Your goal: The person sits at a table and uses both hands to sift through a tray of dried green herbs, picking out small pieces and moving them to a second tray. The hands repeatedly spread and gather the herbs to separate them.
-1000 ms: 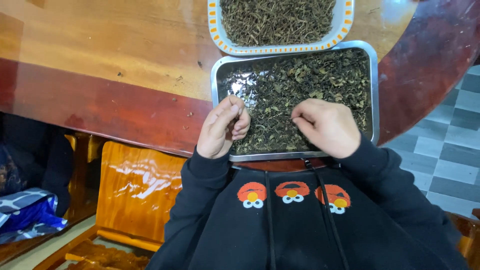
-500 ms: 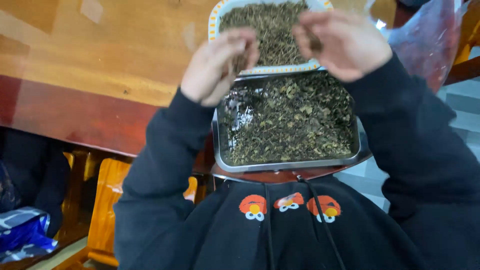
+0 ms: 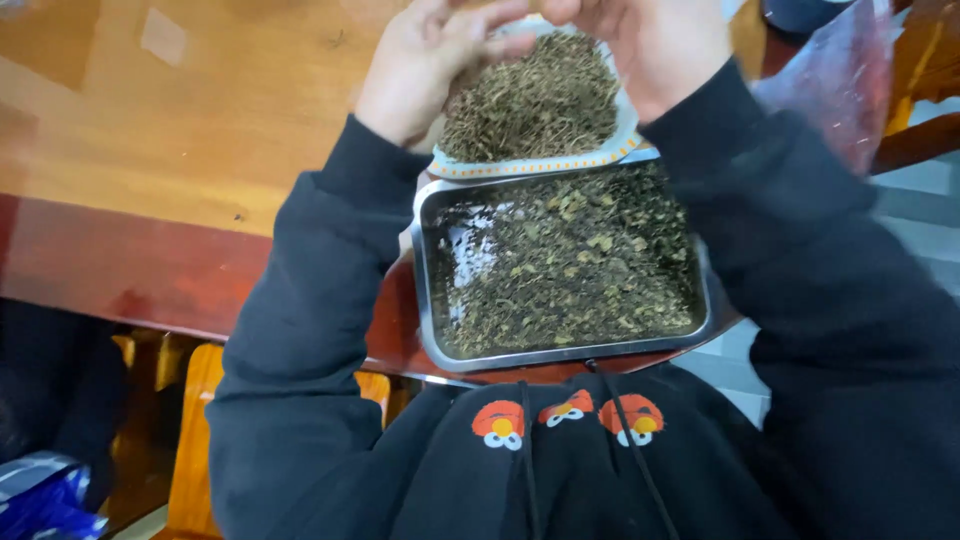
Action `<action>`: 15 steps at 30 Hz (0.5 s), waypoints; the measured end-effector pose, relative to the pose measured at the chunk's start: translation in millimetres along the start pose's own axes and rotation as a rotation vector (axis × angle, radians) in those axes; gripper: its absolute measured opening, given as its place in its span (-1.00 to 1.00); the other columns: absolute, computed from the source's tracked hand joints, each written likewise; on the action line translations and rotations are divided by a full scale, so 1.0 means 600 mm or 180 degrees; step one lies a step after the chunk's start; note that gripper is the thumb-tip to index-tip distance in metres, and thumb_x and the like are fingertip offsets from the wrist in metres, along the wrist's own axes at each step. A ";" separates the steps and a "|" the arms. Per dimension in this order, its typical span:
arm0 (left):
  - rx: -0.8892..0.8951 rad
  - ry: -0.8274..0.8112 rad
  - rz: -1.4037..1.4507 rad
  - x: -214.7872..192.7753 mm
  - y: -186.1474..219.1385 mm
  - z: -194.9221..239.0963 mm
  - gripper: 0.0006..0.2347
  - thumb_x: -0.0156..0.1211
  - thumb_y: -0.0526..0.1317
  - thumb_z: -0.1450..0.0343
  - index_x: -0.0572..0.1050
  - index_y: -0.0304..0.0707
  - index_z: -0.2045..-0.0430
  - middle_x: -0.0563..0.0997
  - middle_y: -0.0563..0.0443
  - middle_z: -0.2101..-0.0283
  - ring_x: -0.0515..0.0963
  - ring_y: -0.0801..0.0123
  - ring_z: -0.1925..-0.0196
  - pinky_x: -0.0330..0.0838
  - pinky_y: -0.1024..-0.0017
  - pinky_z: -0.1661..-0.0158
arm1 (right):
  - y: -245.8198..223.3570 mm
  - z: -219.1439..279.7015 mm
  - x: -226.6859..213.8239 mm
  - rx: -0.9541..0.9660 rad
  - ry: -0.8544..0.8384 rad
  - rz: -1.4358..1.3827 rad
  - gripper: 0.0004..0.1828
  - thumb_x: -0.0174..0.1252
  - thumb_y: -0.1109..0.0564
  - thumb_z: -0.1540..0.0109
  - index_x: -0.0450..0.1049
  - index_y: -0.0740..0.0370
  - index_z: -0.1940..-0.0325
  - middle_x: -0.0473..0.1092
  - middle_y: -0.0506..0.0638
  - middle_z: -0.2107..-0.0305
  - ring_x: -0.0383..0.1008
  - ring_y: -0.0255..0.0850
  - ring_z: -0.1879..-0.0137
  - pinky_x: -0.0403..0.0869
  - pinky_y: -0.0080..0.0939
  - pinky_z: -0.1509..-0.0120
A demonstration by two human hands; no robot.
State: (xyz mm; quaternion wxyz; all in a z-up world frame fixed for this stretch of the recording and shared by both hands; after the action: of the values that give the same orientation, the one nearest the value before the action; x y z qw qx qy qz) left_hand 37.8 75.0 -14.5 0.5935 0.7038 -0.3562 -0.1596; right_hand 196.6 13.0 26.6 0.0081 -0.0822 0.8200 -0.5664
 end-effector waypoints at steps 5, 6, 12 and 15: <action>-0.0120 0.0760 -0.0138 -0.030 -0.071 0.000 -0.54 0.07 -0.60 -0.28 0.40 -0.24 -0.07 0.57 -0.16 -0.19 0.62 0.26 -0.14 0.47 0.59 -0.05 | 0.106 0.023 -0.044 0.0360 0.0622 -0.0111 -0.65 0.10 0.36 -0.30 0.41 0.07 -0.13 0.44 -0.03 -0.04 0.49 -0.18 -0.18 0.50 -0.21 -0.23; 0.0253 0.0760 -0.0523 -0.040 -0.081 -0.009 -0.38 -0.10 -0.74 -0.15 0.44 -0.22 -0.08 0.51 -0.04 -0.22 0.45 0.33 -0.27 0.34 0.58 -0.20 | 0.105 0.020 -0.038 0.0391 0.0547 0.0750 -0.52 0.06 0.36 -0.29 0.39 0.05 -0.28 0.41 -0.12 -0.14 0.47 -0.24 -0.23 0.43 -0.34 -0.21; 0.0248 0.1260 0.0663 0.054 -0.020 0.002 -0.36 0.10 0.16 -0.48 0.16 -0.16 -0.40 0.13 -0.10 -0.54 0.01 0.33 -0.62 -0.12 0.32 -0.54 | 0.060 0.042 0.111 0.0220 -0.0467 0.1013 -0.28 -0.28 -0.19 -0.52 -0.21 0.25 -0.63 -0.22 0.14 -0.59 -0.31 -0.11 -0.72 -0.22 -0.10 -0.79; 0.0212 0.1073 0.0749 0.089 -0.013 0.010 -0.37 0.04 0.12 -0.50 0.04 -0.18 -0.41 0.03 -0.06 -0.55 -0.09 0.35 -0.62 -0.22 0.30 -0.55 | 0.038 0.037 0.137 0.0044 -0.0438 0.0743 -0.07 -0.45 -0.48 -0.42 -0.30 0.19 -0.64 -0.31 0.17 -0.62 -0.38 -0.03 -0.76 -0.24 -0.06 -0.85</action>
State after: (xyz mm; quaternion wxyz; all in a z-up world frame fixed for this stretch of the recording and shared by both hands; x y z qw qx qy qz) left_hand 73.3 34.0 -12.7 0.6357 0.6934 -0.3367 0.0428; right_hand 115.1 -11.4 4.3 0.1308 -0.0249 0.8175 -0.5603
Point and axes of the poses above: each hand's wrist, its own z-axis away from the middle knuckle, its own x-axis out of the palm, y = z × x, the point moved 8 cm from there along -z, towards the middle knuckle
